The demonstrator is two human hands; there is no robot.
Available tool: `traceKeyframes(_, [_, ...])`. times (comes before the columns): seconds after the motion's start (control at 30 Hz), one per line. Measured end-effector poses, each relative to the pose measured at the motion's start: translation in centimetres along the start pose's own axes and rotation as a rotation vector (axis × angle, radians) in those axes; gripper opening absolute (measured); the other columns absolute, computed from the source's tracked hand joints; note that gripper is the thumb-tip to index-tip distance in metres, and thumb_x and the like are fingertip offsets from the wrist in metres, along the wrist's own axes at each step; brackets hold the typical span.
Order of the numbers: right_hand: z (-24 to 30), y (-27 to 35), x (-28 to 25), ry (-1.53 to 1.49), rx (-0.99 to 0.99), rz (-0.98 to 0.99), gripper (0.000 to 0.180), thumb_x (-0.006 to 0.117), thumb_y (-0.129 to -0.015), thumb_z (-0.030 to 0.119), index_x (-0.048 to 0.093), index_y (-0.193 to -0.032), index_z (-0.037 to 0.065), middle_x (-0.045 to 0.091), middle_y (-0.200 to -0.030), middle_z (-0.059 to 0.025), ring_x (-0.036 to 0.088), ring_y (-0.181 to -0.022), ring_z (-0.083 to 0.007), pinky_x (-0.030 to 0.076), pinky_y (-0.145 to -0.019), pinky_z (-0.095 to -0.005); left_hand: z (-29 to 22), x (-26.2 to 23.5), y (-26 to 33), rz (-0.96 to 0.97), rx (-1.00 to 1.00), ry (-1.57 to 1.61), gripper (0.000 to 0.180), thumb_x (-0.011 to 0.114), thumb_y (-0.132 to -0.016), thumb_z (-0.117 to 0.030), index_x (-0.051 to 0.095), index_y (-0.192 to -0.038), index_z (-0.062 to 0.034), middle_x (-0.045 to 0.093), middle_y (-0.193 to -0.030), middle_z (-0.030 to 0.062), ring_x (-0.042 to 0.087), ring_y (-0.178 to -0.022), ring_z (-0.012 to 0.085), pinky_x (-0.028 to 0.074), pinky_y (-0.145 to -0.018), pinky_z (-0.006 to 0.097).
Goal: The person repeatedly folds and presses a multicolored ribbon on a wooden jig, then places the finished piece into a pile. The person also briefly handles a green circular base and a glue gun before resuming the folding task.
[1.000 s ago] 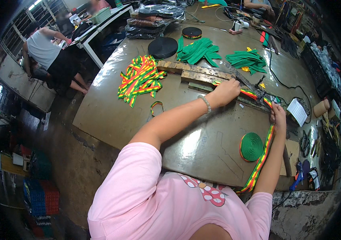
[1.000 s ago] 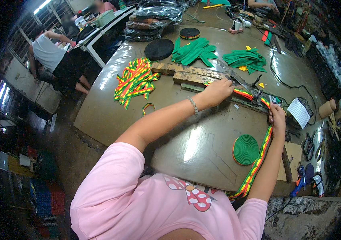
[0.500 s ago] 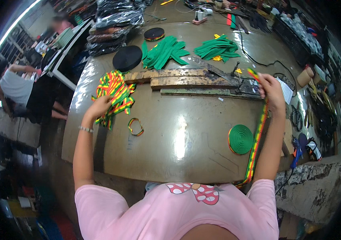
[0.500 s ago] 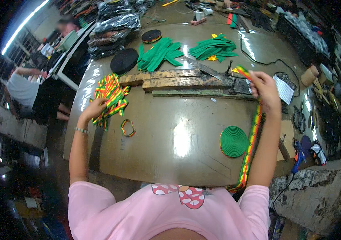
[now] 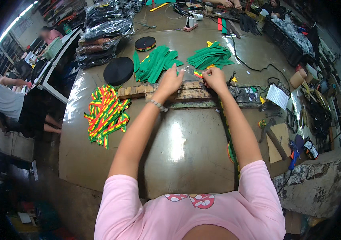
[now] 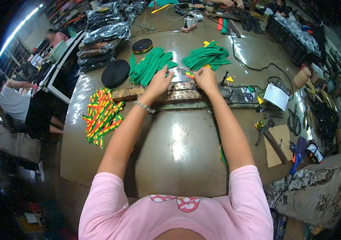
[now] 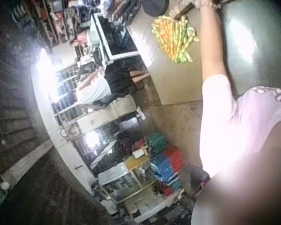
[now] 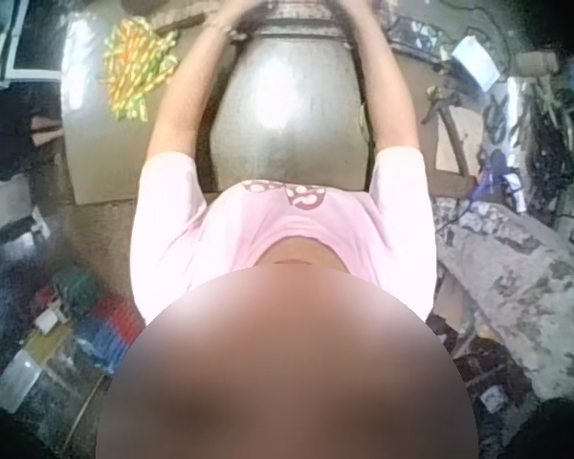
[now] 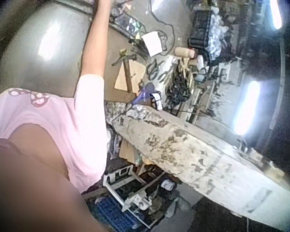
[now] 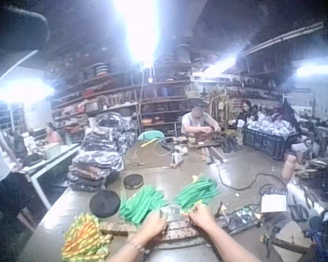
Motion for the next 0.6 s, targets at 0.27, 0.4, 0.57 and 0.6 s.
traceKeyframes(0.27, [5.2, 1.5, -3.3, 0.449, -0.142, 0.041, 0.027, 0.068, -0.071, 0.03, 0.067, -0.071, 0.002, 0.064, -0.074, -0.0204, 0.063, -0.074, -0.034, 0.05, -0.068, -0.0403, -0.4, 2.4, -0.3, -0.039, -0.219, -0.211, 0.097, 0.059, -0.064, -0.071, 0.041, -0.13, -0.0023, 0.062, -0.105, 0.0207, 0.06, -0.099, 0.0338, 0.047, -0.08, 0.041])
traceKeyframes(0.4, [5.3, 4.3, -11.5, 0.463, -0.184, 0.0, 0.031, 0.07, -0.073, 0.032, 0.066, -0.071, 0.001, 0.062, -0.065, -0.0123, 0.059, -0.06, -0.0214, 0.046, -0.058, -0.0334, -0.2, 2.6, -0.4, -0.01, -0.247, -0.21, 0.094, 0.058, -0.064, -0.071, 0.043, -0.13, -0.0066, 0.06, -0.11, 0.0212, 0.058, -0.103, 0.0338, 0.045, -0.084, 0.04])
traceKeyframes(0.57, [-2.2, 7.3, -15.6, 0.092, 0.054, 0.036, 0.029, 0.068, -0.078, 0.031, 0.064, -0.069, 0.004, 0.05, -0.057, 0.0041, 0.045, -0.053, -0.0071, 0.035, -0.049, -0.0249, -0.1, 2.7, -0.1, -0.018, -0.241, -0.204, 0.089, 0.058, -0.065, -0.07, 0.044, -0.129, -0.0091, 0.061, -0.11, 0.0184, 0.058, -0.102, 0.0333, 0.045, -0.084, 0.04])
traceKeyframes(0.6, [-4.2, 8.0, -15.2, 0.044, 0.131, 0.039, 0.028, 0.068, -0.079, 0.031, 0.063, -0.069, 0.005, 0.05, -0.057, 0.0045, 0.044, -0.052, -0.007, 0.034, -0.048, -0.0242, -0.2, 2.6, -0.2, -0.035, -0.234, -0.208, 0.088, 0.058, -0.066, -0.069, 0.045, -0.129, -0.0096, 0.061, -0.109, 0.0179, 0.058, -0.102, 0.033, 0.045, -0.084, 0.04])
Point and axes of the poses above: each hand's wrist, its own y-axis away from the middle knuckle, its own x-axis out of the palm, z = x × y, the point moved 8 cm from there along -y, towards the middle knuckle
